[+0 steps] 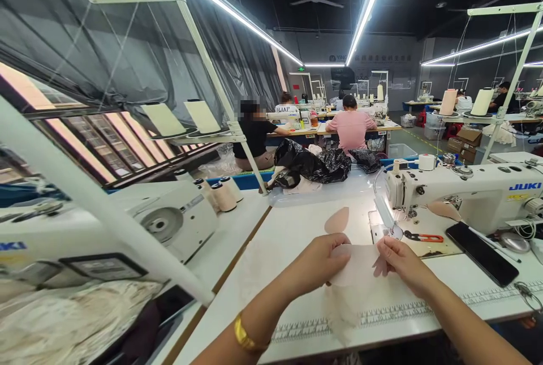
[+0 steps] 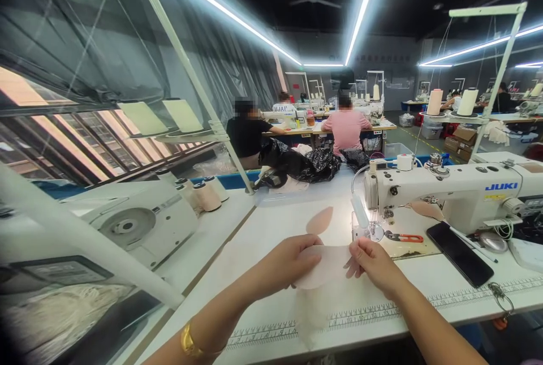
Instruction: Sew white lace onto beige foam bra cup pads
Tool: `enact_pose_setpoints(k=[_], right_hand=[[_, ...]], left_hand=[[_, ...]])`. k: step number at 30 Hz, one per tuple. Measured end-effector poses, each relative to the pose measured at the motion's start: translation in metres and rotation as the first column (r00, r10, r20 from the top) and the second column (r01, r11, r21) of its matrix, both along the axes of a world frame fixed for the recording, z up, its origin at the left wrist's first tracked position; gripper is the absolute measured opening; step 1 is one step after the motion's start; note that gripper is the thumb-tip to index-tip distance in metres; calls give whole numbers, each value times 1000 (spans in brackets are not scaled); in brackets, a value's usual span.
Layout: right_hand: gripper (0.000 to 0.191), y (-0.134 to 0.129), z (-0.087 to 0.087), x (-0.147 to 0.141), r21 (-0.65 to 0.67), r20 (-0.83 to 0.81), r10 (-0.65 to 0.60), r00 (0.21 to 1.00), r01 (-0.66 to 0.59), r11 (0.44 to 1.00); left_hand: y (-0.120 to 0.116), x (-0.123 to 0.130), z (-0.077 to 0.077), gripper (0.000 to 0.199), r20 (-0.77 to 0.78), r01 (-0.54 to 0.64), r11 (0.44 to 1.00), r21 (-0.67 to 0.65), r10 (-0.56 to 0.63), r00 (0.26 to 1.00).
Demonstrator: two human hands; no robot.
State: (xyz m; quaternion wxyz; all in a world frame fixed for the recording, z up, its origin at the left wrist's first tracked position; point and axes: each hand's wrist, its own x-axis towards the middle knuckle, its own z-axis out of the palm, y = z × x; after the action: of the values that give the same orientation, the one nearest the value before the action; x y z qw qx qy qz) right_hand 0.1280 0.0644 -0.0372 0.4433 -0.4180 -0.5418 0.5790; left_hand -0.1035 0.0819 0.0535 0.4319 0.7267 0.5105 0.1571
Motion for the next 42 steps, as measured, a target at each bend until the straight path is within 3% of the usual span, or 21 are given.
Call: enact_pose_setpoints(k=[5, 9, 12, 15, 17, 21, 24, 29, 33, 37, 42], right_hand=[[64, -2, 10, -7, 25, 58, -22, 998, 20, 999], [46, -12, 31, -10, 99, 126, 32, 992, -45, 994], [25, -26, 60, -9, 150, 268, 104, 958, -149, 977], [13, -36, 91, -2, 187, 437, 132, 890, -233, 954], [12, -38, 108, 5, 231, 559, 83, 825, -251, 940], [14, -35, 125, 14, 395, 702, -132, 700, -228, 890], [14, -31, 128, 12, 525, 695, -266, 668, -219, 823], [19, -24, 128, 4, 691, 641, -431, 635, -235, 684], [18, -18, 133, 2, 659, 659, -397, 639, -236, 714], [17, -17, 143, 6, 555, 686, -267, 677, -250, 793], [15, -13, 151, 11, 482, 726, -199, 658, -281, 830]], left_hand=[[1, -6, -5, 14, -119, 36, 992, 124, -21, 993], [-3, -5, 0, 22, -256, 114, 936, 332, -27, 966], [-3, 1, 13, 54, -91, 268, 914, 306, -252, 963], [4, 7, 22, 51, 110, 493, 850, 186, -517, 849], [12, 9, 20, 38, 180, 536, 831, 150, -556, 811], [25, 7, 9, 39, 287, 474, 880, 40, -465, 838], [28, 5, 7, 45, 351, 412, 911, 27, -395, 849], [31, 2, 19, 45, 354, 362, 924, 126, -383, 853], [38, 0, 25, 51, 350, 432, 902, -18, -399, 847], [43, 0, 22, 47, 350, 464, 885, 31, -445, 824], [46, 2, 12, 55, 473, 474, 874, -108, -374, 798]])
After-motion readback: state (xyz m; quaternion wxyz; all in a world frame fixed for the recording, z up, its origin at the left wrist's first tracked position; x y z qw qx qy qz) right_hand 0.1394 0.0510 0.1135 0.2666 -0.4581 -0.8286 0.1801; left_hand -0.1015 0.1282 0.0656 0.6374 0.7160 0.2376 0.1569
